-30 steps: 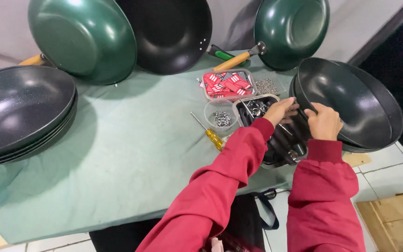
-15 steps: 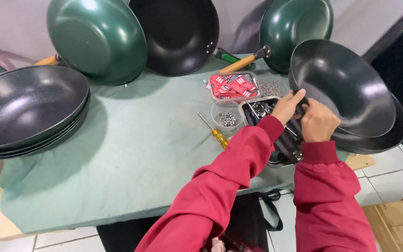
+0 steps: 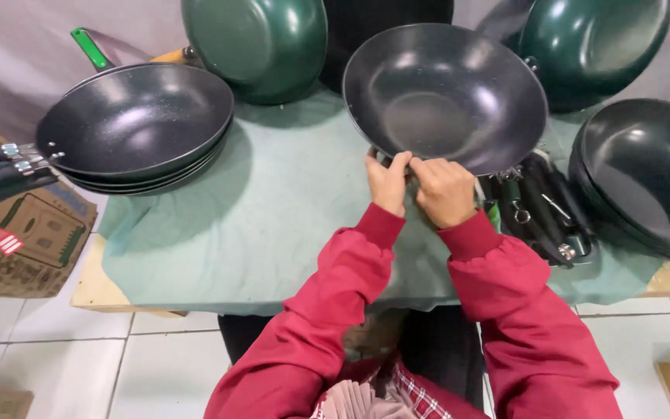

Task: Attaching a handle bracket to a wok and preparing fasteners for assembly.

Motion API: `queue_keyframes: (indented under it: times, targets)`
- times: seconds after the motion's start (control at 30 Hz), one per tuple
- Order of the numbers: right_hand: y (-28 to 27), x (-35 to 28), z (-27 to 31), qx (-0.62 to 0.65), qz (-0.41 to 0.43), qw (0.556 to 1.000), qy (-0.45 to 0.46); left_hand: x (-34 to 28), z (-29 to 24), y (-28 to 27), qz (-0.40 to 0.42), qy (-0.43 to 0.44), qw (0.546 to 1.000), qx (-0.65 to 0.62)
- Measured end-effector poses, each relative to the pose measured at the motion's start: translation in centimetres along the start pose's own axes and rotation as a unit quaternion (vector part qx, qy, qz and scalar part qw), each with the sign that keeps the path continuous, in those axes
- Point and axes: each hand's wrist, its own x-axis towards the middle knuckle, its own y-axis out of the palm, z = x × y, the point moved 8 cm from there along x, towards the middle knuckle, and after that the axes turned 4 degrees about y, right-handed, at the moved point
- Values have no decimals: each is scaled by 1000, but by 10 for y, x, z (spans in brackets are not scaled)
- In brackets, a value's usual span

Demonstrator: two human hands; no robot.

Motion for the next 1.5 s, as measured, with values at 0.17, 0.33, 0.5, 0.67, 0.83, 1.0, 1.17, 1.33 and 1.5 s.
queue_keyframes:
  times: [0.17,0.33,0.5,0.67,0.83,1.0,1.17,1.33,1.5]
  targets:
    - [36,-2,80,51,21,998,-21,-1,-14,-100,-77,5,997,-15]
    - [62,-19,130,99,48,993,-38,-7,-12,-163,-123,3,992,-27]
    - [77,-39,150,114,75,990,-46,-16,-5,-189,-132,-19,991,-22]
    - [76,-38,152,107,104,987,-53,-32,-28,-185,-104,-9,994,-37]
    - [61,-33,136,90,155,982,-56,-49,-95,-202,-66,162,951,257]
    - [20,-8,122,86,203,973,-66,-38,-86,-184,158,426,660,598]
    - [-6,-2,104,76,177,980,-58,-42,-88,-160,197,479,651,555]
    - [-74,18,99,95,-17,995,-30,-73,-116,-129,168,484,706,490]
    - [-79,-16,86,201,-112,967,111,-62,-122,-147,90,390,871,284]
